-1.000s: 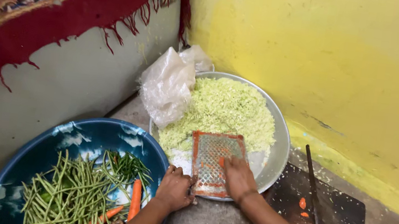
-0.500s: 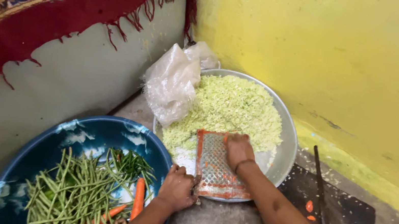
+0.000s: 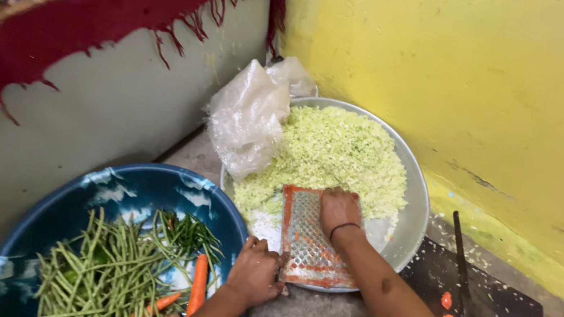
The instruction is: The person grates carrots using a hand-held metal grater and cuts carrots with a knife on a wooden board.
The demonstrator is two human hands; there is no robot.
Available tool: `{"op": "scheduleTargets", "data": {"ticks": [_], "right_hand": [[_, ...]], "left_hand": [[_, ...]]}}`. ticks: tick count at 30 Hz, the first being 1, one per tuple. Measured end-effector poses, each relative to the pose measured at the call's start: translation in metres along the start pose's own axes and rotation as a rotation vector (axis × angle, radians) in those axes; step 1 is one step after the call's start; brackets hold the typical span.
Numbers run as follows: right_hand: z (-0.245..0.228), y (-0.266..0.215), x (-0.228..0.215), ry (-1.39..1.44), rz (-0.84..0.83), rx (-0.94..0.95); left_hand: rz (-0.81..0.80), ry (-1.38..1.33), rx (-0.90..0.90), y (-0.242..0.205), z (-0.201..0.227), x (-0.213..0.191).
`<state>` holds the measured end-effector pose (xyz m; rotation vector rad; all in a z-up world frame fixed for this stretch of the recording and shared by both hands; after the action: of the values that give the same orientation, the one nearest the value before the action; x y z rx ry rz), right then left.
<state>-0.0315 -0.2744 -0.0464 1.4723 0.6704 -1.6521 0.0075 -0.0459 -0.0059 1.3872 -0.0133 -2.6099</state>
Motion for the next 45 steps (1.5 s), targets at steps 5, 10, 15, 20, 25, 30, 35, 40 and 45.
{"op": "scheduleTargets", "data": {"ticks": [5, 10, 15, 20, 25, 30, 35, 40, 45], "right_hand": [[0.006, -0.042, -0.006, 0.111, 0.064, -0.006], [-0.010, -0.142, -0.049, 0.124, 0.131, -0.129], [-0.019, -0.096, -0.047, 0.126, 0.077, -0.083], [-0.021, -0.052, -0.033, -0.040, 0.032, -0.026], [-0.015, -0.121, -0.050, 0.109, 0.095, -0.115], [-0.012, -0.128, -0.044, 0.083, 0.085, -0.159], [-0.021, -0.019, -0.018, 0.011, -0.006, 0.010], [-0.015, -0.059, -0.048, 0.100, 0.088, -0.058], [-0.024, -0.143, -0.065, 0.208, 0.001, -0.144]], "left_hand": [[0.002, 0.010, 0.005, 0.003, -0.002, 0.002], [-0.026, 0.008, -0.022, 0.000, -0.010, 0.012], [0.019, -0.018, 0.017, -0.002, -0.006, 0.008], [0.002, 0.030, -0.013, -0.001, -0.008, 0.008], [0.041, 0.015, 0.009, -0.002, -0.006, 0.008], [0.023, 0.008, 0.032, 0.000, -0.006, 0.011], [0.020, 0.024, 0.019, 0.003, -0.008, 0.008], [0.034, 0.036, -0.010, 0.003, -0.005, 0.006], [0.015, 0.021, 0.009, 0.001, -0.005, 0.008]]}}
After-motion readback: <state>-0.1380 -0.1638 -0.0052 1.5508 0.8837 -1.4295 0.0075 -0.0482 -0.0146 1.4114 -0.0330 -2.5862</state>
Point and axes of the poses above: each hand's wrist, its own y-axis towards the middle knuckle, its own x-axis out of the palm, z = x × y, the point moved 5 cm from there along y, towards the middle knuckle, and after that the axes turned 14 degrees about -y, right-handed, at the moved point
